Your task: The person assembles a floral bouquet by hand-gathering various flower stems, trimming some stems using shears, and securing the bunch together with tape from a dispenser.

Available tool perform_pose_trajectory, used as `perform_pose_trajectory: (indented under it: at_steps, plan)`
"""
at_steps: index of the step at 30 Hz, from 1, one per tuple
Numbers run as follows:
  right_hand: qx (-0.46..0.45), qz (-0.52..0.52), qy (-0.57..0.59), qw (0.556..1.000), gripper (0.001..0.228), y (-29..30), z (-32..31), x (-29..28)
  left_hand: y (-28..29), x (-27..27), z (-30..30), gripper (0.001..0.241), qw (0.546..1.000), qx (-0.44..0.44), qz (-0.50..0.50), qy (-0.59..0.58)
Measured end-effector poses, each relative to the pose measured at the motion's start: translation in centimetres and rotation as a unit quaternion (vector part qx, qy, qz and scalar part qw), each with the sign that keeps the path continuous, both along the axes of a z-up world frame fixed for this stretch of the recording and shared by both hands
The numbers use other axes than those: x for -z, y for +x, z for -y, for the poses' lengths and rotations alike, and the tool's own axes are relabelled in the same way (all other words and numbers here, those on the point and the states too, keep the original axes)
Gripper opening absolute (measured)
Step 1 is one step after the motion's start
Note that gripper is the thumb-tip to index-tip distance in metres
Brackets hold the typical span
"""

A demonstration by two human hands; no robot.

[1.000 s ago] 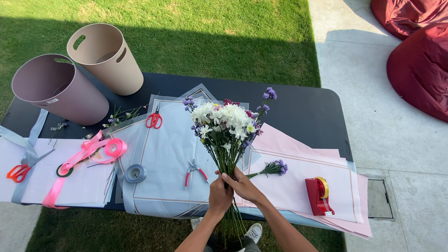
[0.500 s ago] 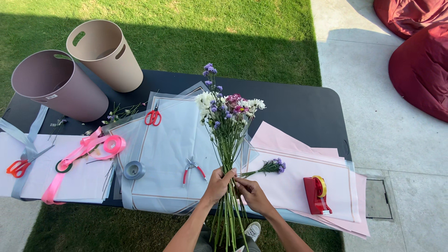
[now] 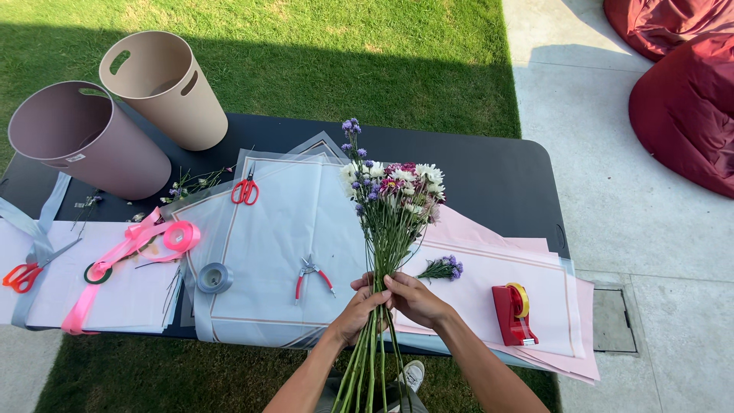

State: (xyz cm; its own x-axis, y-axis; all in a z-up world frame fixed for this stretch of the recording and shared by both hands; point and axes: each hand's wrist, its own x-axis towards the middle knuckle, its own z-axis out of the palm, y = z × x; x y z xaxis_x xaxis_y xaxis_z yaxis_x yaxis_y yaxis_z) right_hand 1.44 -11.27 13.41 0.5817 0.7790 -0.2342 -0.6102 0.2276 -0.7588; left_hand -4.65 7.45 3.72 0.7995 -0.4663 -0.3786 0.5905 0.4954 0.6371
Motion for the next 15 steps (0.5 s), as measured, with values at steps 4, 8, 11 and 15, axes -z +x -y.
perform_pose_trajectory:
  at_steps: [4,8,11,15]
  plan:
    - [-0.025,-0.027,-0.002,0.999,0.055,-0.3,0.1,-0.3,-0.8,-0.9,-0.3,0.032,0.998,0.032,-0.006,-0.047]
    - [-0.064,0.017,-0.008,0.998,0.055,-0.2,0.0,-1.6,-0.7,-1.4,-1.0,0.031,0.996,0.077,0.011,-0.049]
    - [-0.074,0.075,-0.059,0.993,0.061,-0.3,0.0,-2.5,-0.2,-3.1,-1.5,0.024,0.994,0.105,0.022,0.019]
    - [-0.055,0.151,-0.090,0.983,0.058,-0.3,-0.1,-1.6,0.7,-7.8,-2.3,0.032,0.954,0.177,0.081,0.229]
